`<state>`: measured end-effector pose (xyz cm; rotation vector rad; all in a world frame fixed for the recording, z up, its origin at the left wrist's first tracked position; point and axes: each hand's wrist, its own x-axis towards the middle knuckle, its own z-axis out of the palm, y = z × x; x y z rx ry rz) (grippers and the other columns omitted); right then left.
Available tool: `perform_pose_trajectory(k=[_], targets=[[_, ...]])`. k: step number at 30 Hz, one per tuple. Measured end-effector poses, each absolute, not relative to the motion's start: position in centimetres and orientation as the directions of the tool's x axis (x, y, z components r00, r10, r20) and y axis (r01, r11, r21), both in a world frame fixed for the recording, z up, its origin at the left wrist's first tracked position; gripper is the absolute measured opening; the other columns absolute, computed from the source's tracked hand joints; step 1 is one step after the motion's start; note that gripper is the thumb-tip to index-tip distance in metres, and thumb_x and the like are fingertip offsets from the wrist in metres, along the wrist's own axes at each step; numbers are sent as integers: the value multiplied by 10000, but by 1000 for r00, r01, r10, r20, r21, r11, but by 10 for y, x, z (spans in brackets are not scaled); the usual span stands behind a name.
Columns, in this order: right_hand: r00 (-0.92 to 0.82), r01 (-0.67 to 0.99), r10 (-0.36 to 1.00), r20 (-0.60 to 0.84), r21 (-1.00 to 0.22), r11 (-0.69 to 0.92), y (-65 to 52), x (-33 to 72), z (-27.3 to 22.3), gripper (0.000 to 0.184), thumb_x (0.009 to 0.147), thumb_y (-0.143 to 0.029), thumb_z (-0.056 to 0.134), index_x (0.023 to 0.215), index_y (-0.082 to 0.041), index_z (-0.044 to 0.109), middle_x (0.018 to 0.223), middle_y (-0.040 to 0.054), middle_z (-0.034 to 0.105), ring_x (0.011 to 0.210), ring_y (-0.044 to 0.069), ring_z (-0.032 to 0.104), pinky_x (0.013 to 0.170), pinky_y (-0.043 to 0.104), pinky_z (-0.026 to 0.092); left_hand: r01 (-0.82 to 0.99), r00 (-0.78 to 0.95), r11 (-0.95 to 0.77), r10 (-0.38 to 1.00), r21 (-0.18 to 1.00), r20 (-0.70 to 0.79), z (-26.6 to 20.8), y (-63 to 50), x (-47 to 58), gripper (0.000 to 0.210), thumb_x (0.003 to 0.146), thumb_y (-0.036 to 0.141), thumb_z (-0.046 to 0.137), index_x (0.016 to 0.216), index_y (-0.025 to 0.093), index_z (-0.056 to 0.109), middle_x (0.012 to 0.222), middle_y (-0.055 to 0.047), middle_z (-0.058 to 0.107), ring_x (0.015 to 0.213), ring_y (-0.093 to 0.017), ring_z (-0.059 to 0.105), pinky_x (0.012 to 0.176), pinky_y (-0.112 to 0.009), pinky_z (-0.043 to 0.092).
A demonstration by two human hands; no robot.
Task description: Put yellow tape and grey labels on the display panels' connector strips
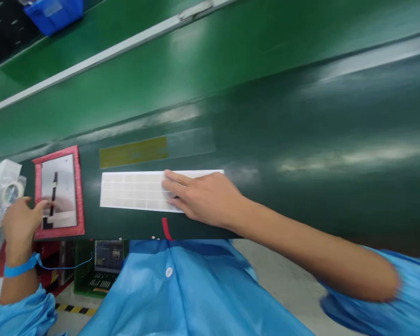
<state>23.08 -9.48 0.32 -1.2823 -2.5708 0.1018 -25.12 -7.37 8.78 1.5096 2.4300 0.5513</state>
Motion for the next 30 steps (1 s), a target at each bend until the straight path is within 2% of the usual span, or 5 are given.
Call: perform_pose_trajectory(k=[6,9,13,19,30], targets=[[40,183,974,221,-960,211,-49,229,38,371,1035,-460,630,770,-202,663,702,15,658,559,124,529,521,278,350,902,5,-95,978,421,211,84,-53,-98,347,1004,468,620,1224,247,772,1262,-64,778,1174,-316,702,1094,-498,497],[143,-384,988,55,-917,107,-34,214,54,489,921,-622,771,733,-208,592,682,-20,559,482,80,379,462,263,267,685,389,-377,913,624,125,76,-51,-6,364,1033,428,610,1270,202,766,1263,-76,794,1128,-249,737,1014,-368,529],[72,-637,997,9,-769,53,-27,193,64,574,852,-693,829,735,-205,552,740,-26,541,511,63,396,479,237,319,585,448,-345,892,734,63,67,-41,50,217,1009,333,646,932,194,795,852,0,779,761,-156,667,750,-287,455],[-55,-445,993,106,-893,71,4,208,51,517,795,-637,912,806,-195,644,824,4,643,726,118,613,670,240,536,585,356,-254,934,771,37,66,-9,44,314,998,342,639,745,186,738,597,52,611,565,-108,508,600,-275,364],[64,-122,997,-36,-992,-28,39,238,-8,355,788,-374,918,900,-193,634,702,-15,688,599,149,708,504,225,529,746,513,-557,830,366,218,10,34,3,347,982,339,720,1288,185,770,1263,-157,654,1150,-309,583,1003,-484,517]])
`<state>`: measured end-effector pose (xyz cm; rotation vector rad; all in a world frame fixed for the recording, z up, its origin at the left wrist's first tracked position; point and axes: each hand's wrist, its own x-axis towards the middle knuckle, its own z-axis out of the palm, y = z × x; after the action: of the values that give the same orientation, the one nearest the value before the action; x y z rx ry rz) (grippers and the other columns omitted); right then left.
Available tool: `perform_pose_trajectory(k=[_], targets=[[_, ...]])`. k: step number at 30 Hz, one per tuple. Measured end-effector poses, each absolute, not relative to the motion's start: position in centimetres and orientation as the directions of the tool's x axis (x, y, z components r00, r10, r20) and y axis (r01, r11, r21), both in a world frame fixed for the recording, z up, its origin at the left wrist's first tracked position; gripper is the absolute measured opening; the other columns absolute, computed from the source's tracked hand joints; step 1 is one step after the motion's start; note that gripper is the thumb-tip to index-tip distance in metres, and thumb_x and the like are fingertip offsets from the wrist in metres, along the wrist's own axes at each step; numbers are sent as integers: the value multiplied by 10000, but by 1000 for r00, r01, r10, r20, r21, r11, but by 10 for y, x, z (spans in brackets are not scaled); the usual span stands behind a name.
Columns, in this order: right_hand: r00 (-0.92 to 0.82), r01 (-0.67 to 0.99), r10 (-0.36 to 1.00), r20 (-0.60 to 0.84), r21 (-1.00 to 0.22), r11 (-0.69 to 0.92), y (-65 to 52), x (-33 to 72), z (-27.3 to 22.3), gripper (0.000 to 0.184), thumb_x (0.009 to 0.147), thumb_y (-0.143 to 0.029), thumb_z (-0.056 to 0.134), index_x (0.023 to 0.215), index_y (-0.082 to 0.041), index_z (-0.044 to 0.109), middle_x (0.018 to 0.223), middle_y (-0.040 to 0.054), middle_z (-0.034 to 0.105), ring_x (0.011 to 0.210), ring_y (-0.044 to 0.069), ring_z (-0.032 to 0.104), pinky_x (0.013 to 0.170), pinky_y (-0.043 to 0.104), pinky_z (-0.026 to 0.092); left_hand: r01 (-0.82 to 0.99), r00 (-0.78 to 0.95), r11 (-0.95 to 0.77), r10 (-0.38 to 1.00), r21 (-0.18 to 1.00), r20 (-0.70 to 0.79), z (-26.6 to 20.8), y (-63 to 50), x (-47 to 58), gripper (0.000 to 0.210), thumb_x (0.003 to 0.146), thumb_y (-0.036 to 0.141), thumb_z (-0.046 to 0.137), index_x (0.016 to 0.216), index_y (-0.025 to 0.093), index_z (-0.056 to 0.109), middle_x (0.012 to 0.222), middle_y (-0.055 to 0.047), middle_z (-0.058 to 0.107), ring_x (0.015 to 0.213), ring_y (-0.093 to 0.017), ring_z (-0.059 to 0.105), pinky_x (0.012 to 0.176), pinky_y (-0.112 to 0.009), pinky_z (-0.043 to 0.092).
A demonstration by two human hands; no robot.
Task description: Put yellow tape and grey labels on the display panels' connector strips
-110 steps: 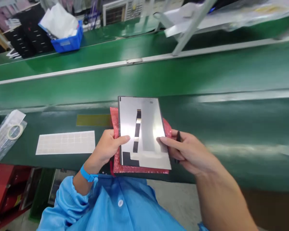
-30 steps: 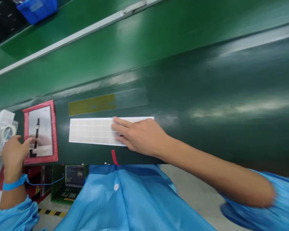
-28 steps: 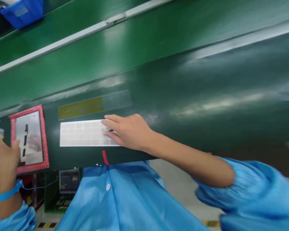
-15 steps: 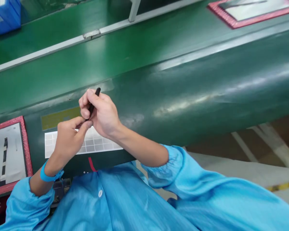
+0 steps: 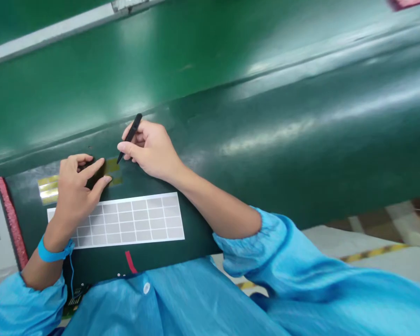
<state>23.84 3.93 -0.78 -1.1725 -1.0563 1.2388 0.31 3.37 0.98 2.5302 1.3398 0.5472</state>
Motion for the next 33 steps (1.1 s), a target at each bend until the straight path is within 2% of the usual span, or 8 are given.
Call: perform_pose_trajectory(k=[3,9,13,33], targets=[[82,-82,996,-22,-996,-16,35,236,-5,303,806,-339,904,863,-209,636,695,-25,698,609,154,717,534,248,545,738,522,-565,824,369,219,7,31,5,320,987,355,723,1269,212,770,1272,-149,623,1158,-307,568,996,-496,523],[144,0,987,-69,-998,-70,29,234,6,349,829,-439,919,827,-232,638,686,-21,689,620,174,708,548,291,527,730,524,-559,827,392,203,12,29,8,298,995,328,714,1266,212,756,1278,-153,616,1168,-314,569,980,-511,530],[133,38,988,-82,-995,-88,28,235,8,340,837,-416,923,836,-236,635,702,-15,695,637,184,711,554,303,526,737,526,-554,830,388,186,12,28,9,291,996,333,709,1267,233,748,1293,-150,611,1166,-317,569,982,-530,529],[72,29,990,-119,-992,-122,34,232,8,355,826,-412,941,823,-226,640,697,-1,701,609,180,699,525,290,520,733,512,-545,836,407,199,8,27,11,323,978,343,726,1278,229,756,1297,-139,587,1169,-311,542,1020,-507,507]])
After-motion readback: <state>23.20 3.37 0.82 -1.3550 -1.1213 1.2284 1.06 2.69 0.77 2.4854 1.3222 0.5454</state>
